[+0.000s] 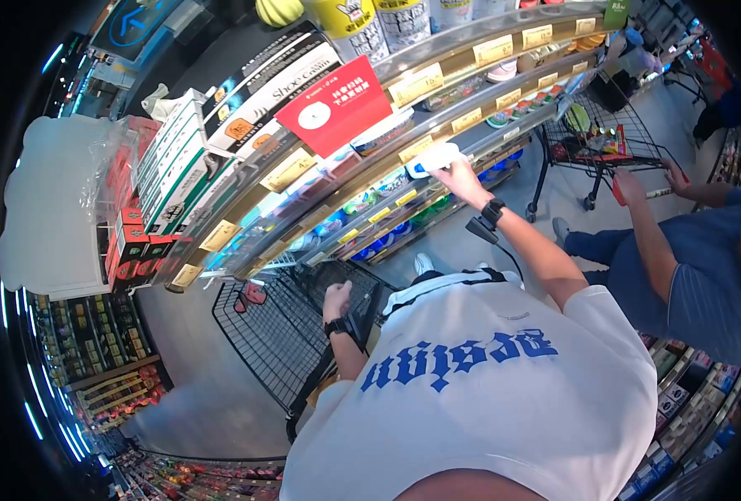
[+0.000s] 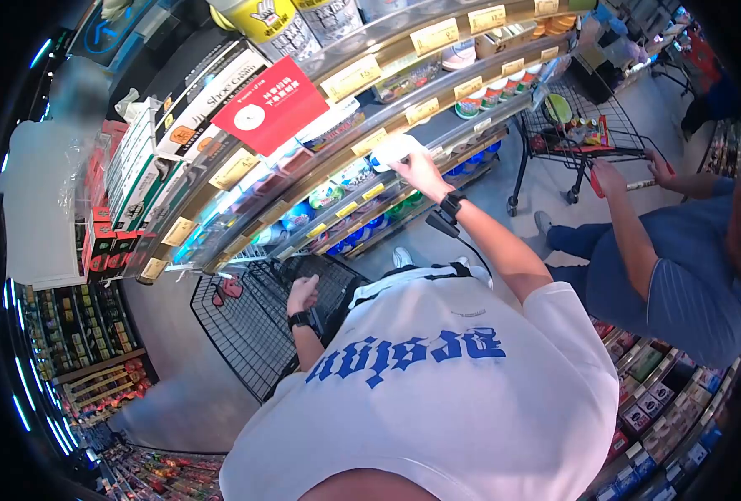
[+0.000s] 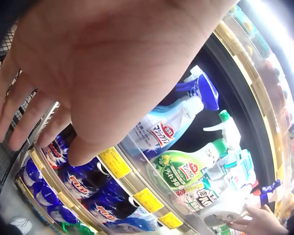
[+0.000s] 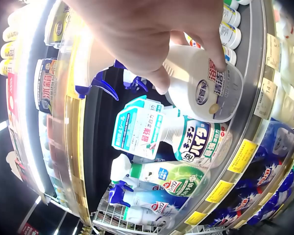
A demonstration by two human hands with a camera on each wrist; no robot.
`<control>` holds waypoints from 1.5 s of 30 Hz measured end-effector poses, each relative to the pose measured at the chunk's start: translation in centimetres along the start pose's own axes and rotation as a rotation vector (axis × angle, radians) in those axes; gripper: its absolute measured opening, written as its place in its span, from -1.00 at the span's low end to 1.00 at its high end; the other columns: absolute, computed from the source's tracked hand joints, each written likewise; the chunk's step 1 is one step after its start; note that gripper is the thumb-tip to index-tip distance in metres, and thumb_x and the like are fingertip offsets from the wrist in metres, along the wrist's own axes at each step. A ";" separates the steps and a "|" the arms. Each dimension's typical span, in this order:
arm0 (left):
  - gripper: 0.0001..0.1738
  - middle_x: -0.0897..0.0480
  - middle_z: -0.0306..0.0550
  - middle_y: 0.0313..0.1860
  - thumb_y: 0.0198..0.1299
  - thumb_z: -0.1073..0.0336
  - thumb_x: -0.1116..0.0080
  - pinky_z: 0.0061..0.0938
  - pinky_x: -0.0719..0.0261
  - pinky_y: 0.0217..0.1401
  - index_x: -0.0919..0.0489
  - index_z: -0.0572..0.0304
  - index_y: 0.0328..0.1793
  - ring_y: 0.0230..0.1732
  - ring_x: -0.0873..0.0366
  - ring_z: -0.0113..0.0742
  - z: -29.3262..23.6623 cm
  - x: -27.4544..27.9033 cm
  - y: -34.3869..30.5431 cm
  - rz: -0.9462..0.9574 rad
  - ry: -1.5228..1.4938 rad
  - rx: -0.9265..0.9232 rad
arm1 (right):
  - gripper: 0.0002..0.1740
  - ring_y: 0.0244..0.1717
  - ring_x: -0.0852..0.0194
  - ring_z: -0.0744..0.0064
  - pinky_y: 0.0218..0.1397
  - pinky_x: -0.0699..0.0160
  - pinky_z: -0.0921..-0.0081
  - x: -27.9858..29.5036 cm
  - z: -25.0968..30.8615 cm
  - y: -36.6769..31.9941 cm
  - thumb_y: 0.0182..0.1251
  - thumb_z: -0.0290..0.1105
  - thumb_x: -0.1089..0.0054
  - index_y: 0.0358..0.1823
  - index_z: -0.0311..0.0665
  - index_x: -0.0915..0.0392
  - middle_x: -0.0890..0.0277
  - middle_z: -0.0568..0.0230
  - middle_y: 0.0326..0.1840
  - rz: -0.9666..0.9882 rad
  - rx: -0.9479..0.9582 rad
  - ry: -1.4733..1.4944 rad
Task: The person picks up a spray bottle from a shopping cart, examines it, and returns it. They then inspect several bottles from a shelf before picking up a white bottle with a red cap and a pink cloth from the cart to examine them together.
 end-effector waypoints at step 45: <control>-0.22 -0.53 0.28 0.34 0.14 -0.20 -0.18 -0.10 -0.42 0.40 -0.56 0.32 0.29 0.39 -0.46 0.21 3.1 4.2 -3.4 -0.324 0.060 0.305 | -0.60 -0.14 -0.55 -0.20 -0.08 -0.54 -0.02 -5.6 -7.7 2.8 0.39 -0.07 -0.21 -0.17 -0.35 -0.57 -0.56 -0.17 -0.19 0.067 0.118 -0.626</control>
Point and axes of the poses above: each hand's wrist, its own y-axis towards the middle knuckle, its own x-axis out of the back of the hand, z = x × y, the point moved 9 cm from there along y, towards the middle knuckle
